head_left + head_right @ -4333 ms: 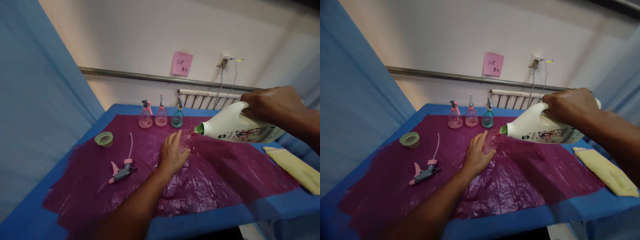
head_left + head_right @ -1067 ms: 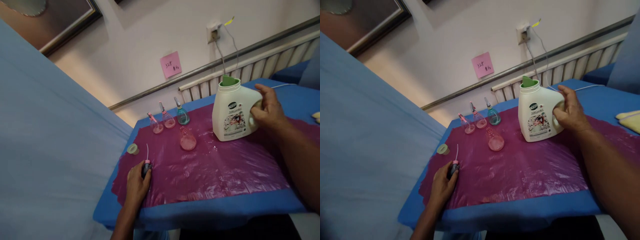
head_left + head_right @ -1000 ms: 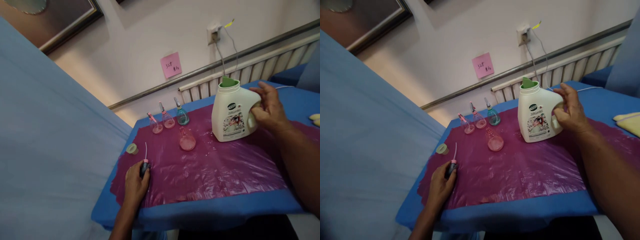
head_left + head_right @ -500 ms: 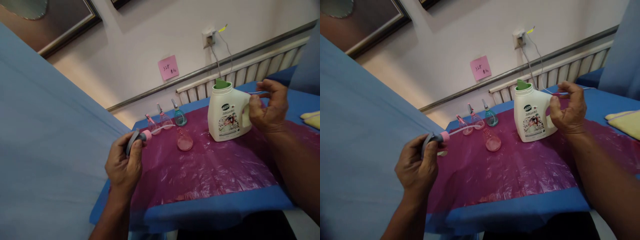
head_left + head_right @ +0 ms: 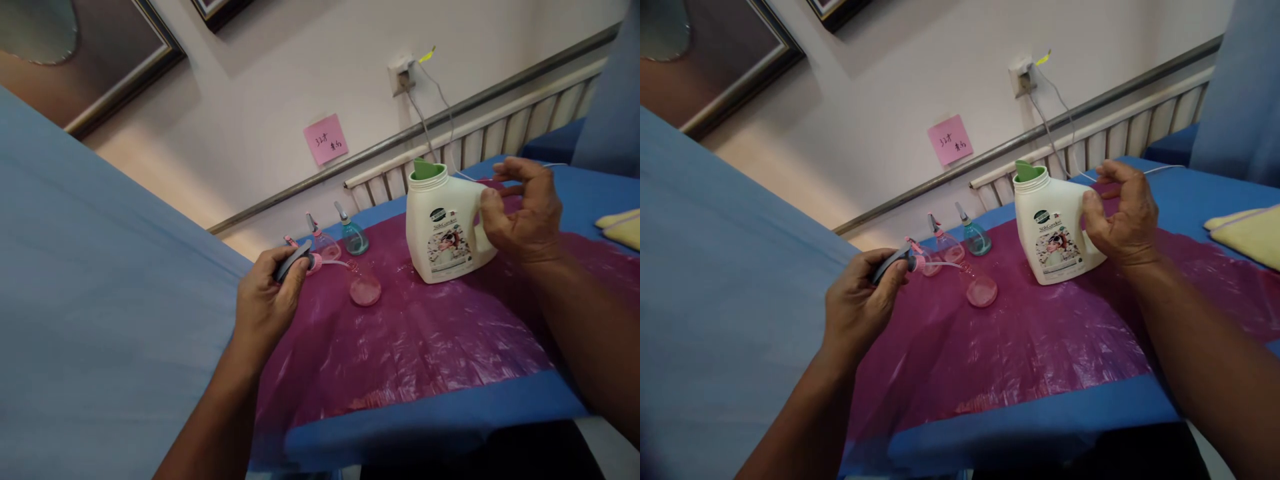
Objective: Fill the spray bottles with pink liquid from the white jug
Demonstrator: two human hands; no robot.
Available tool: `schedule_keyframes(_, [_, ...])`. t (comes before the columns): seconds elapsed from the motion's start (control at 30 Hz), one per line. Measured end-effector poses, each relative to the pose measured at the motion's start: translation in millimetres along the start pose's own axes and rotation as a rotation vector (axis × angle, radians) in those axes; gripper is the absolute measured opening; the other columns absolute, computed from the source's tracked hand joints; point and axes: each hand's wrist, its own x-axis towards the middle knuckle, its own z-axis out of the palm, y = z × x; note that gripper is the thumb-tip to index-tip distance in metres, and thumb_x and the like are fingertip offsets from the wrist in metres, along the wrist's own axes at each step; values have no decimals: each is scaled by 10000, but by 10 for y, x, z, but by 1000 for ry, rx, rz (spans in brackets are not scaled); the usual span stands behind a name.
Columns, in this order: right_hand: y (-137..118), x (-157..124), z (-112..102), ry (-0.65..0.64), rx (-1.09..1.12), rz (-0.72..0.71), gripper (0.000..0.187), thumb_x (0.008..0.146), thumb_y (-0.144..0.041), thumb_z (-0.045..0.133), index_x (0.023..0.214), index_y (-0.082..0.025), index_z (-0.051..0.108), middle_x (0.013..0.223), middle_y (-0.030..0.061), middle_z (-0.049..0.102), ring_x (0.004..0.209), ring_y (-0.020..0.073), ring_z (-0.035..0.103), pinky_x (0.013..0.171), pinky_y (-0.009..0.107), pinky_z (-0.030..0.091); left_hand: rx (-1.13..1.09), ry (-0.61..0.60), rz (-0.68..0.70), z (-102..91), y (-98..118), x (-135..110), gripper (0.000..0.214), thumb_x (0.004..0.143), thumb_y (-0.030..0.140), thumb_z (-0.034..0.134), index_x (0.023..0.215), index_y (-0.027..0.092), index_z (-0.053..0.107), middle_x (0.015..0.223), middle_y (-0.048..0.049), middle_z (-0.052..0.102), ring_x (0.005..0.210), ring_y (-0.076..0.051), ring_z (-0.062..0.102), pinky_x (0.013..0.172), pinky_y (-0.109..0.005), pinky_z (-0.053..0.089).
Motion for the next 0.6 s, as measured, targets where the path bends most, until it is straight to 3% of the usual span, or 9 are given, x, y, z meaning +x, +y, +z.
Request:
schedule_keyframes(0.33, [-17,10,7,-6,-22,46,615,923,-370,697,1506,-184,636,1315,152,769,1107,333,785,935,550,683,-16,-270,38,662,-191,344,146,1030,337,767,1110,245,848,1087,-66,863,1018,-253,798,937,-390,612])
schedule_keyframes(0.47, [-57,66,-37,28,-59,-12,586,939,-359,675,1500,-195,638,1341,162,753,1205,359,751,975,580,675,15,-321,54,783,-161,347,151,1053,335,746,1118,246,850,1126,-79,870,1023,-263,799,959,-414,605])
schedule_keyframes(0.6, [-139,102,-76,50,-48,-105,582,959,-332,669,1529,-218,630,1336,152,740,1219,372,734,991,620,667,17,-286,61,813,-170,331,178,1048,338,752,1168,246,846,1174,-89,868,1089,-276,800,985,-427,608])
